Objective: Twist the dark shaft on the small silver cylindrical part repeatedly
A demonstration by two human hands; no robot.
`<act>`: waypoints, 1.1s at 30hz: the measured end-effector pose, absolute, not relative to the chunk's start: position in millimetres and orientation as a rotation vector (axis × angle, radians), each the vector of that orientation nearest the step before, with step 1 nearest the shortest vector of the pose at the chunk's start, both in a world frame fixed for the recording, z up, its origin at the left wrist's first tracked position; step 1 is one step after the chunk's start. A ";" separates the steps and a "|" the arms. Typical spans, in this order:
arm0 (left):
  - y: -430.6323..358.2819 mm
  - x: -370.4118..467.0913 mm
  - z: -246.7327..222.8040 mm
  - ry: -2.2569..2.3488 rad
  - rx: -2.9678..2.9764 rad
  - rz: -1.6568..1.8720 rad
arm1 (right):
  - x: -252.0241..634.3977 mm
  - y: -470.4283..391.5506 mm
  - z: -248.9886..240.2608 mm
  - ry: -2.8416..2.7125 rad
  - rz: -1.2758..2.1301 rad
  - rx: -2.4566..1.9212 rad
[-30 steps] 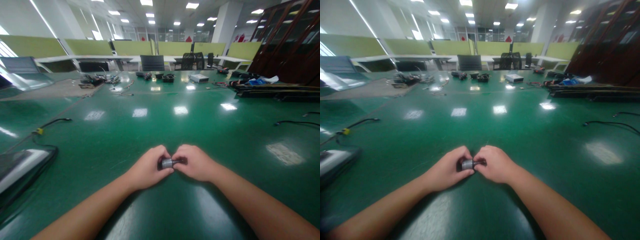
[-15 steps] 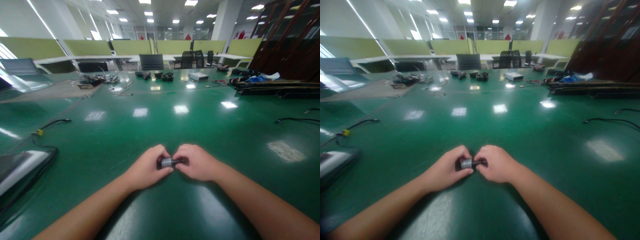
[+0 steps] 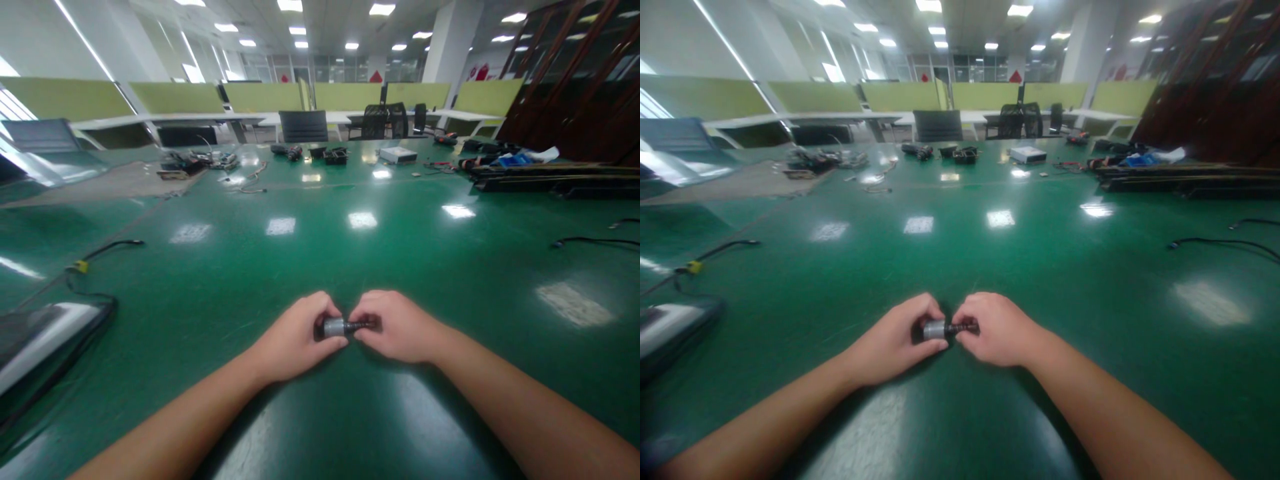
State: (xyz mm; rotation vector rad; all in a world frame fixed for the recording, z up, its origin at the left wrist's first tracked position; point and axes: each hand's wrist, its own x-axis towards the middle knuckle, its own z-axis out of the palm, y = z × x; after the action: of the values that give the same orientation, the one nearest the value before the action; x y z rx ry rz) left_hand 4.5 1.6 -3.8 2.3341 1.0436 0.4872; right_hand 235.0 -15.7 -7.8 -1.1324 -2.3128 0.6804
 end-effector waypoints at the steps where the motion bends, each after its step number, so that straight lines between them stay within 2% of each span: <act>1: 1.7 4.4 -3.9 1.040 2.336 0.488 | 235.5 -15.9 -7.4 -2.311 0.689 -1.136; 24: 2.2 2.1 -3.0 1.055 2.322 0.454 | 243.7 -13.5 -5.0 -2.319 0.687 -1.183; 33: 1.4 0.9 -3.9 1.048 2.312 0.453 | 264.1 -3.8 -5.1 -2.263 0.873 -1.246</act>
State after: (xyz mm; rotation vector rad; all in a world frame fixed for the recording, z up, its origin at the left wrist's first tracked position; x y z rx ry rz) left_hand 0.9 1.4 -3.9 2.3116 1.0479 0.4530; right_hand 264.1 -3.8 -5.1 -1.2456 -2.2633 0.8730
